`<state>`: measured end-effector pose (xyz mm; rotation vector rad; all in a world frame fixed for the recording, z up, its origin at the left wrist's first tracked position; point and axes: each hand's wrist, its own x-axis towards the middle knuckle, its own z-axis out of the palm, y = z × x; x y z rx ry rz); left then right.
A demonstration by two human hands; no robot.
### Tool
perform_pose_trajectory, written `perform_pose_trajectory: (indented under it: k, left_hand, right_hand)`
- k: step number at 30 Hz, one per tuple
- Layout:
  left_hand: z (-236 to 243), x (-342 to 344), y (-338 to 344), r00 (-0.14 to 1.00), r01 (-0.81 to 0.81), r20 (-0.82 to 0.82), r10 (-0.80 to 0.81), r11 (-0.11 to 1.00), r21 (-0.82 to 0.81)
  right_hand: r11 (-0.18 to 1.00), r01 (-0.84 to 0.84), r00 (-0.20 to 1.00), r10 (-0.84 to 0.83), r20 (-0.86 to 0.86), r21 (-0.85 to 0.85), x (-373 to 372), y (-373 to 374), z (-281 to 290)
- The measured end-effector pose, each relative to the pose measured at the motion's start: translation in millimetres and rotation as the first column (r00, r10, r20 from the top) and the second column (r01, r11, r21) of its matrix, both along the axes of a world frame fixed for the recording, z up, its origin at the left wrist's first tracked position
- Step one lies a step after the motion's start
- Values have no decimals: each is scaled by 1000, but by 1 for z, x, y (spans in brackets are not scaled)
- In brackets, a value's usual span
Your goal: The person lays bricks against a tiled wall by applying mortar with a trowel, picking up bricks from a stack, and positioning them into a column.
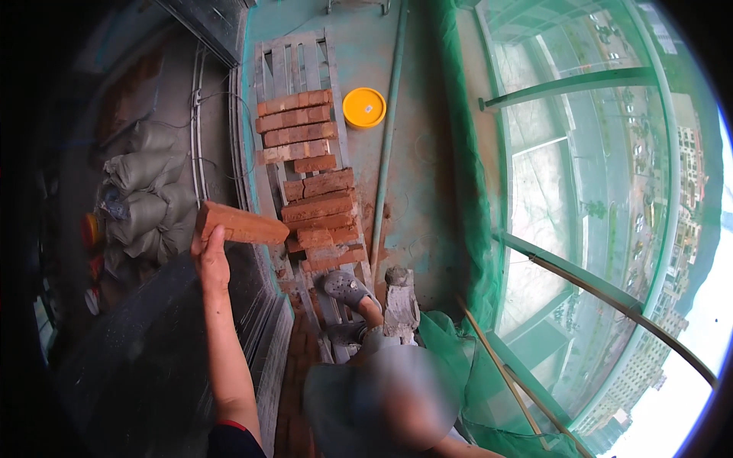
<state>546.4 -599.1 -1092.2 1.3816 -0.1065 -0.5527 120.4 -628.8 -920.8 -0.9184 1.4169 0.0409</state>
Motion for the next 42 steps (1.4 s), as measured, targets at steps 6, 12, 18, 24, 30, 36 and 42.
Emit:
perform_pose_trajectory:
  k: [6, 12, 18, 24, 30, 36, 42]
  left_hand:
    - [123, -41, 121, 905, -311, -361, 226, 930, -196]
    - [144, -164, 183, 748, -316, -644, 162, 940, -131]
    - [142, -252, 216, 431, -418, -888, 161, 908, -38]
    - [276, -277, 237, 572, -604, -816, 85, 717, -348]
    - [353, -326, 294, 577, -688, -796, 184, 635, -352]
    - [390, -362, 330, 629, -761, -733, 260, 400, -511]
    - [440, -408, 343, 579, -808, -717, 388, 155, -569]
  right_hand:
    - [979, -202, 976, 203, 84, -22, 9, 7, 4]
    - [905, -424, 892, 425, 155, -41, 24, 5, 16]
    - [764, -641, 733, 638, 235, -74, 50, 10, 29]
    - [537, -837, 481, 814, 327, -106, 75, 17, 83]
    - [229, -957, 149, 916, 373, -180, 95, 36, 160]
    - [-19, -931, -111, 966, 232, -364, 100, 69, 208]
    - [-296, -807, -402, 909, 108, -511, 127, 89, 239]
